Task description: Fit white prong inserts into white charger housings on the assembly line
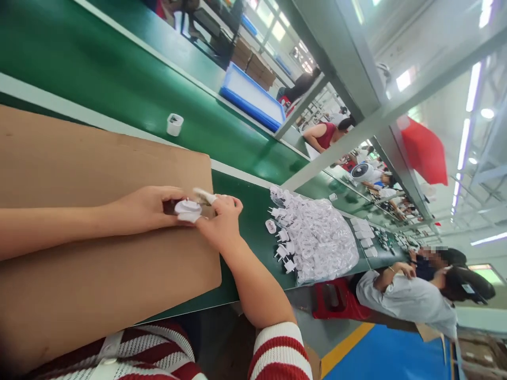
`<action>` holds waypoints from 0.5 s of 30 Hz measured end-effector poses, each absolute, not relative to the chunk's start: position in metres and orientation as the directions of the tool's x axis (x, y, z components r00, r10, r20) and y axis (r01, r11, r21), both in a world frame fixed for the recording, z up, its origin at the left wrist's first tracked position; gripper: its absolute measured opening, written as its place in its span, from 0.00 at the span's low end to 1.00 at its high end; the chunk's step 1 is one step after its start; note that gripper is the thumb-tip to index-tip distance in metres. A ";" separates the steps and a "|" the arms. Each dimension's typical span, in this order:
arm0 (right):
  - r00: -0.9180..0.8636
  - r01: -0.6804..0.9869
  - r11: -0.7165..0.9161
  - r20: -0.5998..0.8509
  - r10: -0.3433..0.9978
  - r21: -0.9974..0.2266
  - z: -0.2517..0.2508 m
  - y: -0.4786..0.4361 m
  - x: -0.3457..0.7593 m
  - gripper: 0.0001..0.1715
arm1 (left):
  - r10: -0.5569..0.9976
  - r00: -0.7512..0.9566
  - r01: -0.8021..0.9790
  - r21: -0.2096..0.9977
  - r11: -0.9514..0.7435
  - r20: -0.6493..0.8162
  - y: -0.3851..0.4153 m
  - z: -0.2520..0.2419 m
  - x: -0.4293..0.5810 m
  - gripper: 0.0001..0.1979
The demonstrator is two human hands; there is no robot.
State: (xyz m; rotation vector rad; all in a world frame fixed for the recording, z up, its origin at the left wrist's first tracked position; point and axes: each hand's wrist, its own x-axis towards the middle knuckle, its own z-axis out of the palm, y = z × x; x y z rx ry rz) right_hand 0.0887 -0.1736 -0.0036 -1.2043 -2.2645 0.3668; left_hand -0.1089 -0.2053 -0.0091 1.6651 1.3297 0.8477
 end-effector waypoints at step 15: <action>0.132 0.989 -0.120 -0.156 0.979 0.087 0.063 -0.128 0.193 0.10 | 0.813 -0.581 0.565 0.736 0.372 0.036 -0.097 0.006 -0.272 0.39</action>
